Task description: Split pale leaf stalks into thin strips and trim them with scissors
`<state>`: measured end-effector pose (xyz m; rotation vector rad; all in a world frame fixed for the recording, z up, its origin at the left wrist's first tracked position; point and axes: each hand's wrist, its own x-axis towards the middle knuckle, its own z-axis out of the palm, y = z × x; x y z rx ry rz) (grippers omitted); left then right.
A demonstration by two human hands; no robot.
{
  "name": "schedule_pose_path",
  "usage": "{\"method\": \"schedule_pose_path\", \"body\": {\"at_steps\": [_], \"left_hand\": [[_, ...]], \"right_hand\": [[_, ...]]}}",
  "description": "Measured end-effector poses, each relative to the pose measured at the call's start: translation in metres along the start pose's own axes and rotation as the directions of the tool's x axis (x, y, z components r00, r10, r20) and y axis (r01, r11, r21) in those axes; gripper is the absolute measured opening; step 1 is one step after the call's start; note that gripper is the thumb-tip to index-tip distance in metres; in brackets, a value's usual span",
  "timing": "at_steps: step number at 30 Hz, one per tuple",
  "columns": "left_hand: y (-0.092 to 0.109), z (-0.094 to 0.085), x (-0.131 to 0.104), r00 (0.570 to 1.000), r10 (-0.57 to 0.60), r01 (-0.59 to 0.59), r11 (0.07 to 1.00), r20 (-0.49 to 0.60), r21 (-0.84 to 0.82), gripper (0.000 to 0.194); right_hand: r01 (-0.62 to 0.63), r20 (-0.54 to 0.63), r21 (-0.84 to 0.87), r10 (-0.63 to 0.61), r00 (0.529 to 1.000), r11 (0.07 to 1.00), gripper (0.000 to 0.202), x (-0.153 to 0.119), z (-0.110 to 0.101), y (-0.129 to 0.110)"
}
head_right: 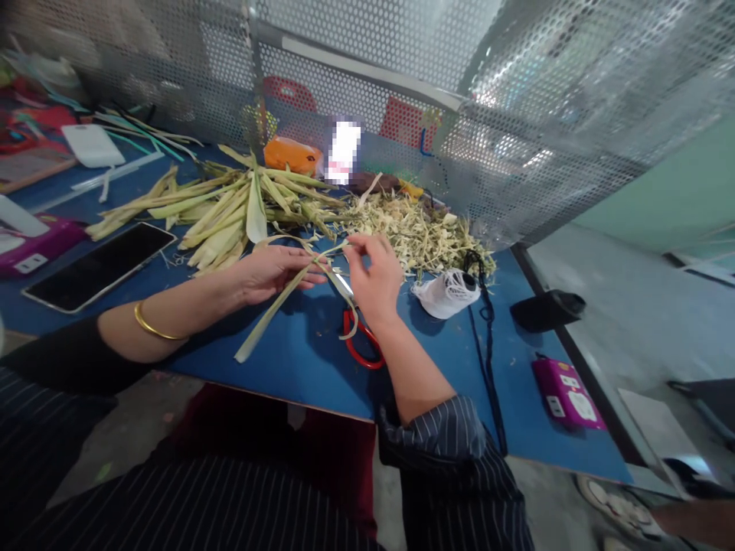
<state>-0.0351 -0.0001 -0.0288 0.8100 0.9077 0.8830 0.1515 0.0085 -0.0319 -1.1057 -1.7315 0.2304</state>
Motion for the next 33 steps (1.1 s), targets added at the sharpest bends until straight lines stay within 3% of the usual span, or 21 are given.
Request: {"method": "schedule_pose_path", "body": {"at_steps": [2, 5, 6, 8, 10, 12, 14, 16, 18, 20, 26, 31, 33], "left_hand": [[-0.001, -0.003, 0.003, 1.000, -0.006, 0.005, 0.999, -0.018, -0.041, 0.009], [-0.006, -0.005, 0.007, 0.999, 0.030, -0.028, 0.996, 0.027, -0.086, 0.013], [-0.008, -0.005, 0.008, 0.998, 0.047, -0.043, 0.995, 0.041, -0.093, 0.014], [-0.011, -0.003, 0.007, 0.997, 0.060, -0.055, 0.993, 0.050, -0.108, 0.013], [-0.012, -0.001, 0.006, 0.997, 0.059, -0.052, 0.991, 0.051, -0.119, 0.011], [-0.011, 0.000, 0.004, 0.997, 0.071, -0.066, 0.991, 0.034, -0.117, 0.010], [-0.009, 0.000, 0.003, 0.997, 0.072, -0.074, 0.992, -0.018, -0.101, 0.006], [-0.006, -0.001, 0.003, 0.996, 0.052, -0.058, 0.995, -0.074, -0.081, 0.002], [-0.003, -0.001, 0.002, 0.996, 0.044, -0.047, 0.998, -0.080, -0.040, 0.009], [-0.001, -0.002, 0.000, 0.996, 0.053, -0.051, 0.998, -0.065, 0.033, 0.013], [0.002, -0.006, -0.001, 0.993, 0.112, -0.118, 0.966, 0.041, 0.231, 0.013], [0.006, -0.008, 0.002, 0.995, 0.100, -0.099, 0.955, 0.010, 0.279, 0.014], [0.008, -0.007, 0.001, 0.985, 0.173, -0.164, 0.919, 0.006, 0.359, 0.014]], "right_hand": [[0.299, 0.146, -0.154, -0.278, 0.950, 0.942, 0.015, -0.005, -0.001, -0.008], [0.627, 0.432, -0.237, -0.498, 0.752, 0.742, 0.021, -0.012, 0.005, -0.017], [0.691, 0.502, -0.243, -0.521, 0.690, 0.681, 0.022, -0.015, 0.008, -0.019], [0.759, 0.587, -0.241, -0.532, 0.610, 0.604, 0.023, -0.017, 0.013, -0.020], [0.775, 0.606, -0.224, -0.538, 0.586, 0.591, 0.026, -0.018, 0.016, -0.018], [0.734, 0.564, -0.178, -0.543, 0.622, 0.656, 0.024, -0.017, 0.016, -0.017], [0.613, 0.440, -0.133, -0.508, 0.740, 0.778, 0.020, -0.015, 0.013, -0.015], [0.411, 0.272, -0.105, -0.371, 0.888, 0.906, 0.018, -0.013, 0.008, -0.014], [0.212, 0.133, -0.092, -0.199, 0.971, 0.973, 0.018, -0.009, 0.004, -0.011], [0.143, 0.111, -0.075, -0.134, 0.985, 0.987, 0.018, -0.004, 0.001, -0.006], [0.185, 0.377, -0.010, -0.167, 0.911, 0.983, 0.010, 0.006, 0.001, 0.006], [0.246, 0.432, -0.010, -0.218, 0.875, 0.969, 0.006, 0.007, 0.001, 0.010], [0.255, 0.413, -0.010, -0.228, 0.882, 0.967, 0.007, 0.007, 0.000, 0.009]]}}
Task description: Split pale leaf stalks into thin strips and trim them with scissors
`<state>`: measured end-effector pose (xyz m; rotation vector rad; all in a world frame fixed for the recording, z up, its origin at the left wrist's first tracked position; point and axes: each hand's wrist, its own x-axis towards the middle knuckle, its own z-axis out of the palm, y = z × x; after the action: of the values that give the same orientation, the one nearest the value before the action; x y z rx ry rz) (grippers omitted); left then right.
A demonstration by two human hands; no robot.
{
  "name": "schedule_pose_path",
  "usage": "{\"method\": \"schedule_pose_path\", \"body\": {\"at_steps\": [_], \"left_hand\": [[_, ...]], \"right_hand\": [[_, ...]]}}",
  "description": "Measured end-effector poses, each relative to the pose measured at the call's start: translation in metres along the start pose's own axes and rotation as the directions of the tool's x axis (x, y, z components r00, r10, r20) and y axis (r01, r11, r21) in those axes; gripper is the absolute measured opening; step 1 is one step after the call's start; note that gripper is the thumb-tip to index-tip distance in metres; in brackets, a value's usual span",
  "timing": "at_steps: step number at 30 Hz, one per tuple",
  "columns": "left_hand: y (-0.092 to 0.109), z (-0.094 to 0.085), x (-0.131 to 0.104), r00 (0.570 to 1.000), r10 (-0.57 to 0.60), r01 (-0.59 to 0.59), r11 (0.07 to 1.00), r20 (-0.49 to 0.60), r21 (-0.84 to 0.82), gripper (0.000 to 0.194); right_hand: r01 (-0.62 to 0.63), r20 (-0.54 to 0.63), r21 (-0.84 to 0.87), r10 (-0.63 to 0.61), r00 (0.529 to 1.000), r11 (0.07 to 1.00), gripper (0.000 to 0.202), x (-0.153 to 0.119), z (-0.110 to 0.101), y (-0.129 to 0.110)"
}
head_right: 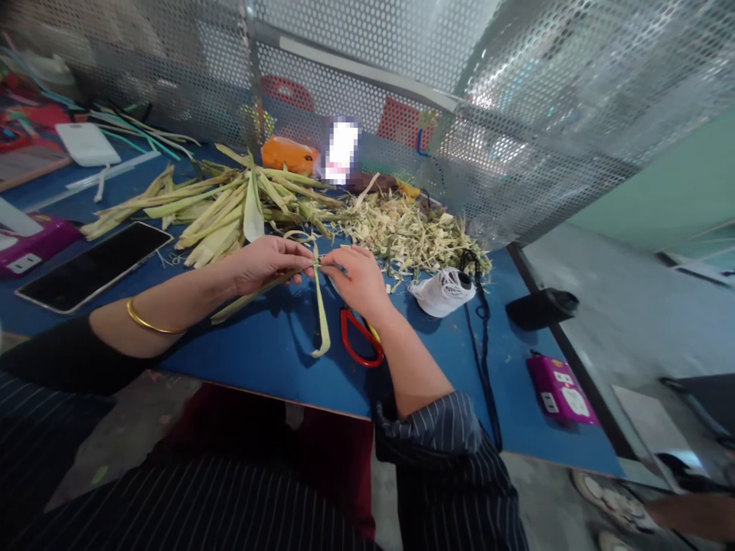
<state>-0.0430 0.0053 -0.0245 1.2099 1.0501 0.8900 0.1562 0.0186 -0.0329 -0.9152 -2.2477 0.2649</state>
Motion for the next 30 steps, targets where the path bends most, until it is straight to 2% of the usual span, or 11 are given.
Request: {"method": "schedule_pose_path", "body": {"at_steps": [2, 5, 6, 7, 10, 14, 17, 20, 24, 27, 30], "left_hand": [[0.003, 0.001, -0.003, 0.970, 0.196, -0.170, 0.969, -0.141, 0.179, 0.015], [0.007, 0.002, -0.011, 0.774, 0.527, -0.342, 0.814, -0.350, 0.469, 0.018], [0.007, 0.003, -0.013, 0.749, 0.557, -0.347, 0.792, -0.360, 0.502, 0.021], [0.006, 0.004, -0.014, 0.763, 0.543, -0.339, 0.798, -0.351, 0.499, 0.025], [-0.002, 0.008, -0.011, 0.908, 0.358, -0.258, 0.888, -0.217, 0.381, 0.035], [-0.011, 0.014, -0.003, 0.988, 0.132, -0.132, 0.991, -0.084, 0.013, 0.031], [-0.012, 0.016, -0.002, 0.988, 0.079, -0.101, 0.979, -0.130, -0.175, 0.029], [-0.008, 0.014, -0.004, 0.976, 0.125, -0.157, 0.971, -0.177, -0.181, 0.025], [-0.006, 0.010, -0.005, 0.993, 0.070, -0.081, 0.990, -0.091, -0.117, 0.027], [-0.005, 0.008, -0.004, 0.988, 0.102, -0.104, 0.995, -0.116, -0.004, 0.030], [-0.004, 0.010, -0.006, 0.978, 0.167, -0.153, 0.982, -0.124, 0.111, 0.026]], "right_hand": [[-0.027, -0.079, -0.036, 0.024, 0.997, 0.999, 0.010, -0.001, -0.002, -0.003], [-0.085, -0.209, -0.130, 0.057, 0.976, 0.988, 0.013, -0.002, -0.003, -0.009], [-0.100, -0.231, -0.147, 0.064, 0.971, 0.984, 0.014, -0.003, -0.002, -0.011], [-0.114, -0.245, -0.150, 0.075, 0.967, 0.982, 0.015, -0.004, -0.001, -0.013], [-0.150, -0.265, -0.097, 0.120, 0.957, 0.984, 0.015, -0.006, 0.005, -0.019], [-0.152, -0.217, -0.084, 0.131, 0.967, 0.985, 0.015, -0.009, 0.015, -0.022], [-0.147, -0.143, -0.128, 0.128, 0.981, 0.981, 0.013, -0.009, 0.018, -0.023], [-0.161, -0.126, -0.115, 0.146, 0.981, 0.980, 0.013, -0.009, 0.018, -0.022], [-0.142, -0.081, -0.086, 0.136, 0.987, 0.986, 0.015, -0.010, 0.016, -0.024], [-0.103, -0.023, -0.099, 0.101, 0.995, 0.990, 0.016, -0.010, 0.010, -0.031], [-0.123, -0.159, -0.147, 0.099, 0.982, 0.981, 0.022, -0.008, 0.001, -0.039]]}}
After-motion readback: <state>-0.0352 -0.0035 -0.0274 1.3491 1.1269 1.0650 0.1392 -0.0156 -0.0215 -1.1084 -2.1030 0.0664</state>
